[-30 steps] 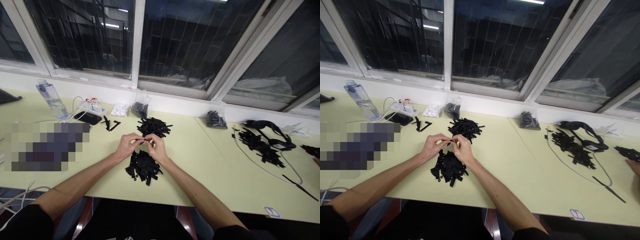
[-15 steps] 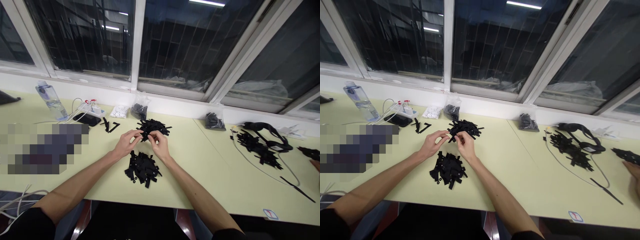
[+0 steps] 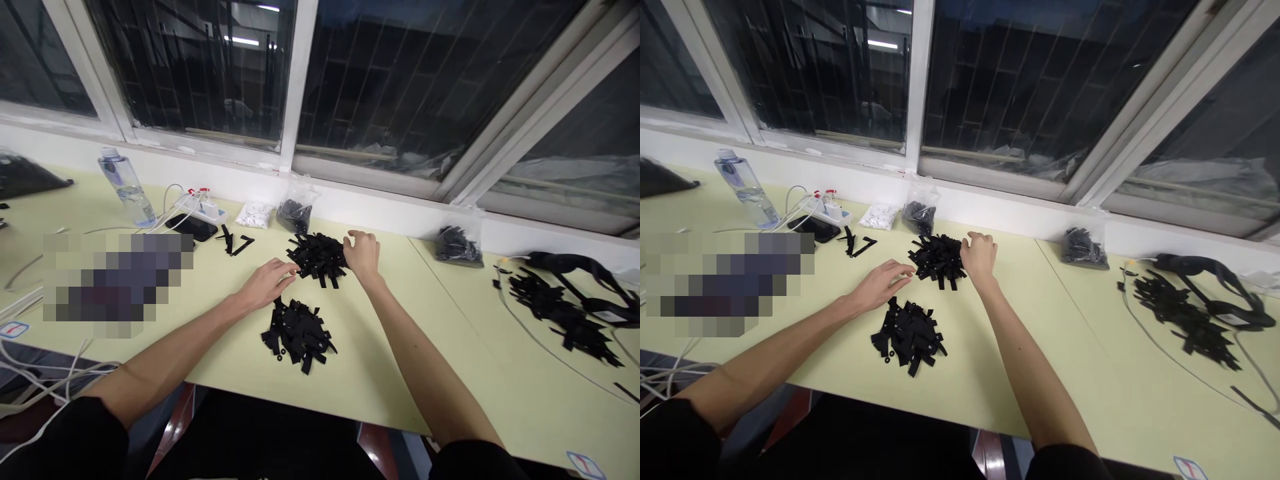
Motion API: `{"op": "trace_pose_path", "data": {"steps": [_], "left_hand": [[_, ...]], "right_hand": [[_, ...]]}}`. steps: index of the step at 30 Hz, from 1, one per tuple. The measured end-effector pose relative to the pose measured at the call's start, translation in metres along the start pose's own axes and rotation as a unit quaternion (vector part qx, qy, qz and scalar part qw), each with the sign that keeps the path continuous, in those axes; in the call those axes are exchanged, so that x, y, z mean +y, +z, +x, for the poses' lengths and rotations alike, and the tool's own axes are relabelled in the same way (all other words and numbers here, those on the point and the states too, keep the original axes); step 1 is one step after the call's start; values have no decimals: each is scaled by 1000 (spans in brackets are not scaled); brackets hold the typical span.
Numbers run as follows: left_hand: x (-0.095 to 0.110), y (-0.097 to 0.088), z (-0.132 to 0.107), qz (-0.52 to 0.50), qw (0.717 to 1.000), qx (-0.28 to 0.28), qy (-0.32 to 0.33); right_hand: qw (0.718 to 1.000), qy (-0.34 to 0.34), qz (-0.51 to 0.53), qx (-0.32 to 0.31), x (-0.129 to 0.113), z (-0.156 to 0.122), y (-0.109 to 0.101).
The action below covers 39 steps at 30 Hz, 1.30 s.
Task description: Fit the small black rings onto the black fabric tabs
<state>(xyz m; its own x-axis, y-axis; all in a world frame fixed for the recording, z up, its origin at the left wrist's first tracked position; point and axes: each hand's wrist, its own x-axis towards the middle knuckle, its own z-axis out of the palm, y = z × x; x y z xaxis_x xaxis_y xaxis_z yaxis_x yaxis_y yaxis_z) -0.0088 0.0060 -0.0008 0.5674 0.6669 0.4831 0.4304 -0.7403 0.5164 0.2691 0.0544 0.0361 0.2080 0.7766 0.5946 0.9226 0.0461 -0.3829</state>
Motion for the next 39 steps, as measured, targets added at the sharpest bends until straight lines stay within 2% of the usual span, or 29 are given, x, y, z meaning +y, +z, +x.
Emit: {"op": "trace_pose_path", "data": {"steps": [2, 3, 4, 5, 7, 8, 10, 13, 15, 19, 21, 23, 27, 32, 35, 39], "left_hand": [[1, 2, 0, -12, 1000, -3, 10], [2, 3, 0, -17, 1000, -5, 14], [2, 5, 0, -22, 1000, -5, 17], [3, 6, -1, -26, 999, -4, 19], [4, 6, -1, -34, 999, -6, 27], [5, 7, -1, -36, 999, -7, 31], [6, 6, -1, -37, 999, -9, 36], [7, 5, 0, -32, 999, -8, 37], [7, 5, 0, -30, 999, -11, 38], [9, 5, 1, -35, 998, -11, 42], [11, 4, 1, -45, 998, -11, 37], [14, 3, 0, -55, 998, -13, 28], [18, 4, -1, -69, 997, -12, 17], [20, 8, -2, -100, 995, -11, 25], [20, 9, -2, -125, 992, -13, 9], [17, 12, -2, -187, 981, -9, -48]], "right_hand": [[997, -18, 72, -2, -6, -11, -9], [991, -28, 128, -29, -10, -18, -14], [977, -39, 194, -85, -14, -26, -20], [949, -51, 260, -171, -17, -35, -25], [867, -81, 340, -355, -21, -52, -34], [839, -88, 353, -404, -22, -59, -37], [801, -93, 351, -475, -21, -71, -40], [760, -100, 340, -545, -18, -77, -39], [759, -103, 344, -543, -17, -77, -38], [801, -67, 395, -446, -19, -74, -38], [804, -39, 430, -408, -19, -74, -38], [791, -12, 466, -396, -21, -75, -38], [746, 46, 541, -385, -29, -79, -37], [709, 89, 581, -388, -41, -85, -37], [707, 94, 589, -381, -44, -87, -35], [724, 108, 599, -325, -42, -88, -27]]}}
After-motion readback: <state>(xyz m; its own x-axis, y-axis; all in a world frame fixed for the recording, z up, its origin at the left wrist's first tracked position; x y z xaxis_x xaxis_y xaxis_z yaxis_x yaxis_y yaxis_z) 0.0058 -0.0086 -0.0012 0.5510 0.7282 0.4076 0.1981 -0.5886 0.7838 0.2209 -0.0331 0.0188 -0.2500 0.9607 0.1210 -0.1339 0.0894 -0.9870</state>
